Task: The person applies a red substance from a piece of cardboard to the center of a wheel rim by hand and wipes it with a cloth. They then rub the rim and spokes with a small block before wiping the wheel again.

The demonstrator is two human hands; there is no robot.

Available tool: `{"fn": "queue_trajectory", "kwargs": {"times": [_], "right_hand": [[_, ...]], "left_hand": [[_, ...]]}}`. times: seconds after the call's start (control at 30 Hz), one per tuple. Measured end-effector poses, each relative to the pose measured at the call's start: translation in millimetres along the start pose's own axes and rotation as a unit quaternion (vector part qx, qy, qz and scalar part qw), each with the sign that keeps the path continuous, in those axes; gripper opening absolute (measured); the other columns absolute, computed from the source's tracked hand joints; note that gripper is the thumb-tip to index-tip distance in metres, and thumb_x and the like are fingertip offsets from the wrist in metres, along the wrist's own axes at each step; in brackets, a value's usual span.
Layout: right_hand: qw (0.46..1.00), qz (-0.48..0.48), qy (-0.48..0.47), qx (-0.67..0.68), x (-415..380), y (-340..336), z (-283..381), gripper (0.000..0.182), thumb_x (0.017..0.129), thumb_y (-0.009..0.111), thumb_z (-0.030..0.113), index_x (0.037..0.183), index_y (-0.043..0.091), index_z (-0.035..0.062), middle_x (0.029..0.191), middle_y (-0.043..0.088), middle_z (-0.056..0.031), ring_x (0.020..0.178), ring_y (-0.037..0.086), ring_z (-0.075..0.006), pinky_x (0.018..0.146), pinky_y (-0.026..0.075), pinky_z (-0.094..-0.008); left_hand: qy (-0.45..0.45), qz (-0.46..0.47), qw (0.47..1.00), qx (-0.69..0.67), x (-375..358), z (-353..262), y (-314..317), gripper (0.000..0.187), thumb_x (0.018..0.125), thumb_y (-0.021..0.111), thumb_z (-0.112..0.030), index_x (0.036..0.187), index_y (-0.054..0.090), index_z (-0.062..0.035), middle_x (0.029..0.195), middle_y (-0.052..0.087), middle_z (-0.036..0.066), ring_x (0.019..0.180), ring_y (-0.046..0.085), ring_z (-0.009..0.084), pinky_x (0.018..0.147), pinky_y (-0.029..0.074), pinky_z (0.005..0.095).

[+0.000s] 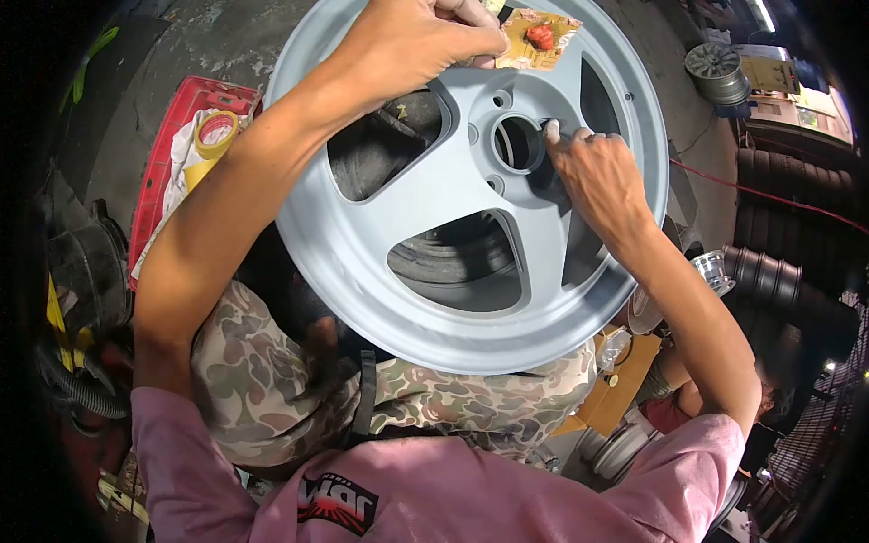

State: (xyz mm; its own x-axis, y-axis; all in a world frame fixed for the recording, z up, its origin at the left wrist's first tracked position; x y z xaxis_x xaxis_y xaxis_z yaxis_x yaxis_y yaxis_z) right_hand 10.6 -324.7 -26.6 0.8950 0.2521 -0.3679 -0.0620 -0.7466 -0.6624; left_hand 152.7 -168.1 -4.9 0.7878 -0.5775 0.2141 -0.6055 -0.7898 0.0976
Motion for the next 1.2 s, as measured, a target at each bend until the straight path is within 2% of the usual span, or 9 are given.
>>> {"fn": "queue_trajectory", "kwargs": {"times": [0.1, 0.23, 0.3, 0.4, 0.53, 0.7, 0.93, 1.0, 1.2], "right_hand": [[0.999, 0.012, -0.002, -0.031, 3.5, -0.2, 4.0, 0.041, 0.095, 0.057, 0.008, 0.136, 0.059, 0.0084, 0.083, 0.065, -0.0136, 0.067, 0.070, -0.0242, 0.057, 0.054, -0.0357], [0.999, 0.043, -0.009, -0.003, 8.7, 6.6, -5.9, 0.040, 0.096, 0.057, 0.009, 0.135, 0.060, 0.0086, 0.079, 0.065, -0.0130, 0.064, 0.070, -0.0243, 0.054, 0.053, -0.0355], [0.998, 0.045, -0.043, 0.030, 7.4, 8.5, -10.1, 0.039, 0.095, 0.058, 0.009, 0.135, 0.060, 0.0087, 0.077, 0.064, -0.0128, 0.063, 0.070, -0.0245, 0.052, 0.053, -0.0353], [0.998, 0.048, -0.032, 0.038, -0.7, 6.3, -11.4, 0.041, 0.095, 0.058, 0.009, 0.136, 0.060, 0.0089, 0.077, 0.064, -0.0124, 0.063, 0.070, -0.0247, 0.053, 0.053, -0.0356], [0.998, 0.023, -0.019, 0.049, -6.4, 0.4, -10.3, 0.037, 0.096, 0.056, 0.007, 0.132, 0.061, 0.0055, 0.076, 0.066, -0.0131, 0.066, 0.071, -0.0256, 0.056, 0.055, -0.0365], [0.997, 0.011, -0.018, 0.071, -12.3, 9.4, -12.3, 0.048, 0.096, 0.056, 0.008, 0.144, 0.054, 0.0071, 0.075, 0.066, -0.0125, 0.066, 0.071, -0.0252, 0.055, 0.054, -0.0372], [0.998, 0.041, 0.005, 0.057, -7.0, 8.0, -11.0, 0.052, 0.096, 0.056, 0.006, 0.148, 0.051, 0.0063, 0.077, 0.066, -0.0128, 0.067, 0.071, -0.0246, 0.056, 0.054, -0.0358], [0.997, 0.058, 0.032, 0.034, -6.7, 9.8, -11.8, 0.060, 0.094, 0.055, 0.004, 0.153, 0.047, 0.0104, 0.080, 0.064, -0.0133, 0.065, 0.068, -0.0240, 0.059, 0.055, -0.0379], [0.997, 0.064, 0.028, 0.035, -6.4, 8.7, -12.3, 0.059, 0.095, 0.056, 0.004, 0.153, 0.047, 0.0100, 0.078, 0.065, -0.0128, 0.063, 0.068, -0.0240, 0.056, 0.054, -0.0380]], "left_hand": [[-0.028, -0.002, 1.000, -0.003, -3.3, -5.9, 1.9, 0.023, 0.083, 0.078, -0.014, 0.069, 0.069, 0.0015, 0.061, 0.060, -0.002, 0.057, 0.050, 0.0041, 0.049, 0.039, 0.0265], [-0.029, -0.006, 1.000, 0.007, -1.9, -3.7, 0.9, 0.022, 0.083, 0.077, -0.012, 0.069, 0.069, 0.0017, 0.061, 0.061, -0.002, 0.057, 0.051, 0.0043, 0.049, 0.039, 0.0267], [0.001, 0.004, 1.000, -0.027, 0.0, -2.0, 2.2, 0.023, 0.083, 0.077, -0.013, 0.069, 0.069, 0.0020, 0.060, 0.061, -0.001, 0.057, 0.051, 0.0046, 0.050, 0.040, 0.0270], [0.049, 0.015, 0.999, -0.019, 1.2, -6.5, 0.5, 0.024, 0.082, 0.079, -0.015, 0.068, 0.070, 0.0024, 0.060, 0.062, 0.001, 0.057, 0.052, 0.0057, 0.051, 0.042, 0.0283], [0.003, -0.009, 1.000, 0.016, 0.0, -9.1, 1.1, 0.026, 0.080, 0.081, -0.018, 0.069, 0.070, 0.0030, 0.059, 0.062, 0.002, 0.057, 0.052, 0.0061, 0.051, 0.043, 0.0293], [0.004, 0.031, 0.999, 0.035, -0.5, -24.8, -2.1, 0.028, 0.079, 0.083, -0.020, 0.071, 0.071, 0.0037, 0.059, 0.062, 0.002, 0.058, 0.052, 0.0053, 0.051, 0.043, 0.0297], [-0.006, 0.001, 1.000, 0.023, 5.6, -6.4, 3.4, 0.026, 0.079, 0.082, -0.019, 0.072, 0.072, 0.0036, 0.060, 0.063, 0.002, 0.058, 0.053, 0.0056, 0.051, 0.043, 0.0292], [-0.011, -0.003, 1.000, 0.026, 4.6, -8.7, 1.5, 0.025, 0.080, 0.082, -0.020, 0.074, 0.073, 0.0034, 0.061, 0.064, 0.003, 0.059, 0.055, 0.0059, 0.052, 0.044, 0.0291], [-0.037, 0.001, 0.998, 0.050, -2.2, -29.8, 1.7, 0.026, 0.081, 0.082, -0.019, 0.074, 0.073, 0.0040, 0.062, 0.066, 0.004, 0.058, 0.055, 0.0064, 0.052, 0.045, 0.0285]]}}
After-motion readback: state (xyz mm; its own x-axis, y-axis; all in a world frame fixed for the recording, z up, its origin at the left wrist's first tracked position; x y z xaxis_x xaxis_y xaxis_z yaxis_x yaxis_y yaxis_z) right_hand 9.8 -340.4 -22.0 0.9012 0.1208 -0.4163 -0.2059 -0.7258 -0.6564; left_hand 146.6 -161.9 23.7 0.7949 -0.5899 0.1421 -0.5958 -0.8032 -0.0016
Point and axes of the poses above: each hand's wrist, its own x-axis towards the middle knuckle, its own y-axis out of the palm, z = x × y, the point moved 8 cm from there along x, towards the middle knuckle
